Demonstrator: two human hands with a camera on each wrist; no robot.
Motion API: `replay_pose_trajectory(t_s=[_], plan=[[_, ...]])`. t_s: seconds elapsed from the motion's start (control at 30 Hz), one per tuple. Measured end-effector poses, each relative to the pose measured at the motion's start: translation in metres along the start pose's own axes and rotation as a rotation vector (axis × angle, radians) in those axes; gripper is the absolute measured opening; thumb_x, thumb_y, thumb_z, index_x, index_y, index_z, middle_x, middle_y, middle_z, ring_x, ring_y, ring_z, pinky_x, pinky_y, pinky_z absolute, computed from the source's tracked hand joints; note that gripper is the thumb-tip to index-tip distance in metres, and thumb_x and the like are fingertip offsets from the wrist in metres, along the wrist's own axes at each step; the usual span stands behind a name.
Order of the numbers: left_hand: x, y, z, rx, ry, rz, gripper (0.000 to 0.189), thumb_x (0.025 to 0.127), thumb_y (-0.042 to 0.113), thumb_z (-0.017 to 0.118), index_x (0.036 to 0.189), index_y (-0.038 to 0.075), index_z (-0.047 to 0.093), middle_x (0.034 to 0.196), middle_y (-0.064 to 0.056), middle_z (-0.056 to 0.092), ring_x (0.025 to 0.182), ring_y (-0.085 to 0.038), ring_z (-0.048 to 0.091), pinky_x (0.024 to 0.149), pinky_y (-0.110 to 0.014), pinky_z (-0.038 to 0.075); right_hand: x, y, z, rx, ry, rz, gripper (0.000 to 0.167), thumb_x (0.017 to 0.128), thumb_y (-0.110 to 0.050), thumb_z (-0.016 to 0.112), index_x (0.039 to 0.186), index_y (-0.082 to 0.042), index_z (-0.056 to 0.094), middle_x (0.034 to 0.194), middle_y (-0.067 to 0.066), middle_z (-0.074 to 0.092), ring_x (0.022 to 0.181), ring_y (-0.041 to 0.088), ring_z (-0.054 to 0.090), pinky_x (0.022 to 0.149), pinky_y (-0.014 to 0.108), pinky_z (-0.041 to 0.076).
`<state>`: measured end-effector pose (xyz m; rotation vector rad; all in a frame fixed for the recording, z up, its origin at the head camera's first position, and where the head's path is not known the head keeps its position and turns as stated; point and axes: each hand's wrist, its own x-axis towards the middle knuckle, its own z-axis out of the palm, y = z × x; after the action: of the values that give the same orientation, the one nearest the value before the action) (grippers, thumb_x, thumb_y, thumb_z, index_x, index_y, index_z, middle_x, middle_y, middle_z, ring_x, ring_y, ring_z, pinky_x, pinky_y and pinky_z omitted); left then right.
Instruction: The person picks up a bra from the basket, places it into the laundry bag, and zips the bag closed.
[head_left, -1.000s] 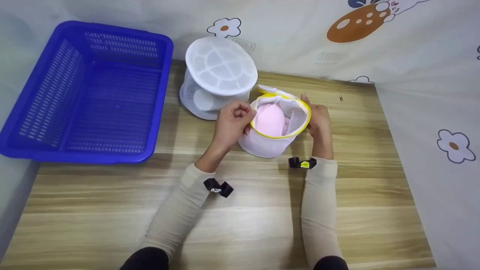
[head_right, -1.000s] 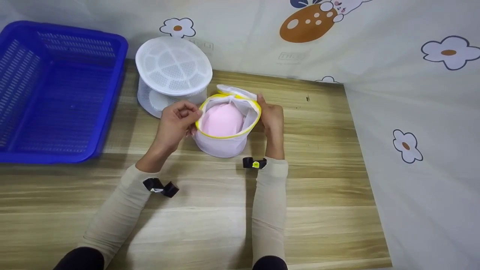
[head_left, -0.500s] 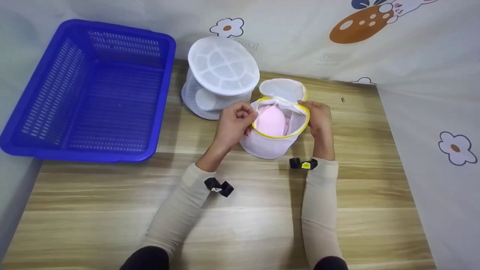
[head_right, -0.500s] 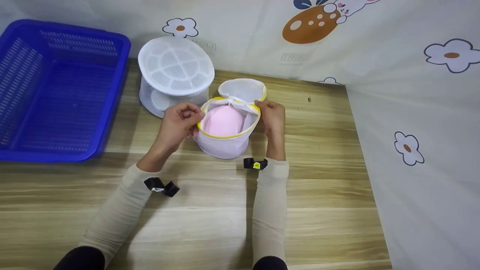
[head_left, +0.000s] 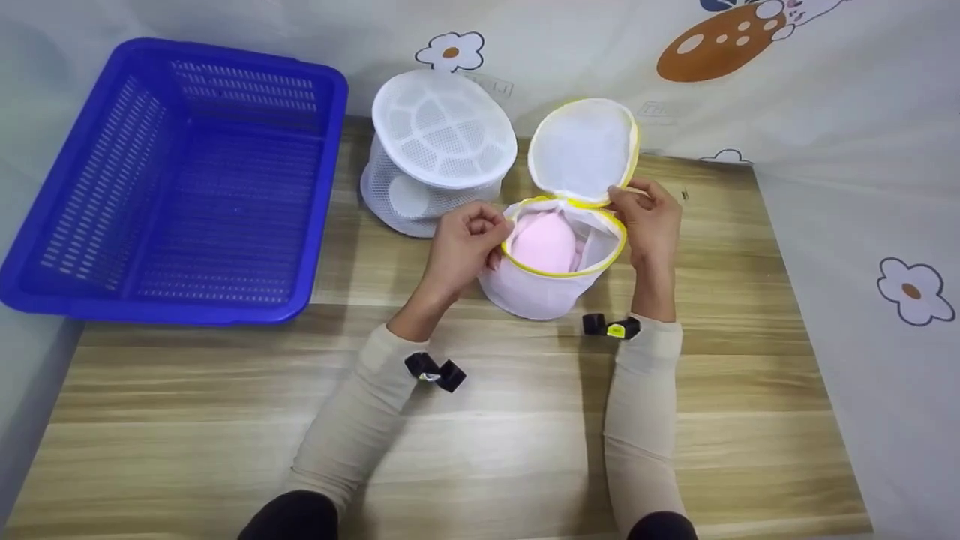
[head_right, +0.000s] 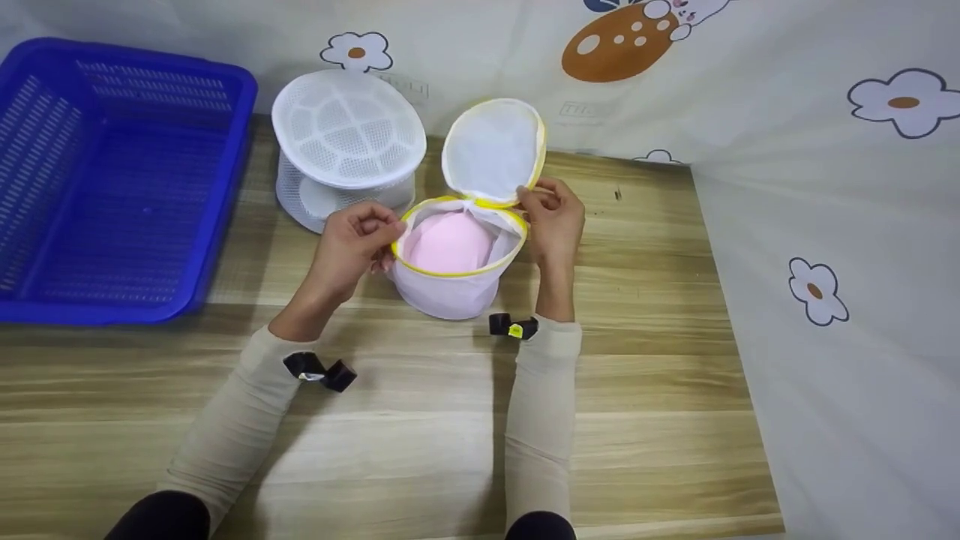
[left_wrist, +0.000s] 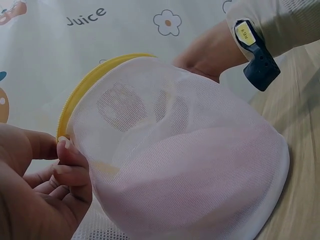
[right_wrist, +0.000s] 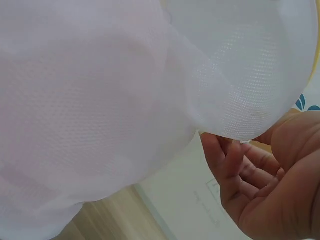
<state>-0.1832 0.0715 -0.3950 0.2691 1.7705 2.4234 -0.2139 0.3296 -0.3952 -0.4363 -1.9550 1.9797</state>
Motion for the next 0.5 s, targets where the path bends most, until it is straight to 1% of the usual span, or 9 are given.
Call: replay_pose_trajectory(t_s=[0.13, 0.23, 0.37, 0.5], plan=[[0.000, 0.001, -0.002, -0.006, 0.005, -0.031, 0.010, 0.087, -0.002, 0.064, 0.079, 0.000, 0.058, 0.054, -0.004, 0.051, 0.040, -0.011, 0.046, 0.038, -0.020, 0.035, -0.001, -0.005, -0.003, -0.002, 0.034, -0.016, 0.024, 0.077, -0.005, 0.078, 0.098, -0.001, 0.067, 0.076, 0.012, 0.069, 0.069, 0.021, 0.067, 0.062, 0.027, 0.050], [0.001, 0.002, -0.002, -0.023, 0.003, -0.055, 0.009, 0.087, -0.002, 0.064, 0.080, 0.000, 0.058, 0.055, -0.005, 0.052, 0.041, -0.011, 0.047, 0.037, -0.020, 0.034, -0.002, -0.009, -0.006, 0.008, 0.044, -0.040, 0.027, 0.075, -0.008, 0.081, 0.098, -0.002, 0.068, 0.078, 0.012, 0.070, 0.071, 0.021, 0.068, 0.060, 0.026, 0.049], [0.002, 0.003, -0.003, -0.050, -0.005, -0.078, 0.008, 0.088, -0.003, 0.062, 0.082, -0.002, 0.057, 0.055, -0.005, 0.052, 0.041, -0.011, 0.047, 0.037, -0.019, 0.034, -0.004, -0.014, -0.010, 0.038, 0.053, -0.081, 0.029, 0.074, -0.011, 0.082, 0.099, -0.002, 0.069, 0.080, 0.013, 0.069, 0.073, 0.023, 0.068, 0.058, 0.025, 0.047], [0.002, 0.004, -0.003, -0.081, -0.006, -0.097, 0.005, 0.088, -0.005, 0.061, 0.086, -0.003, 0.057, 0.058, -0.005, 0.054, 0.041, -0.010, 0.047, 0.037, -0.018, 0.035, -0.006, -0.020, -0.011, 0.086, 0.061, -0.107, 0.030, 0.074, -0.010, 0.083, 0.099, -0.002, 0.070, 0.082, 0.015, 0.069, 0.075, 0.025, 0.067, 0.058, 0.025, 0.047]])
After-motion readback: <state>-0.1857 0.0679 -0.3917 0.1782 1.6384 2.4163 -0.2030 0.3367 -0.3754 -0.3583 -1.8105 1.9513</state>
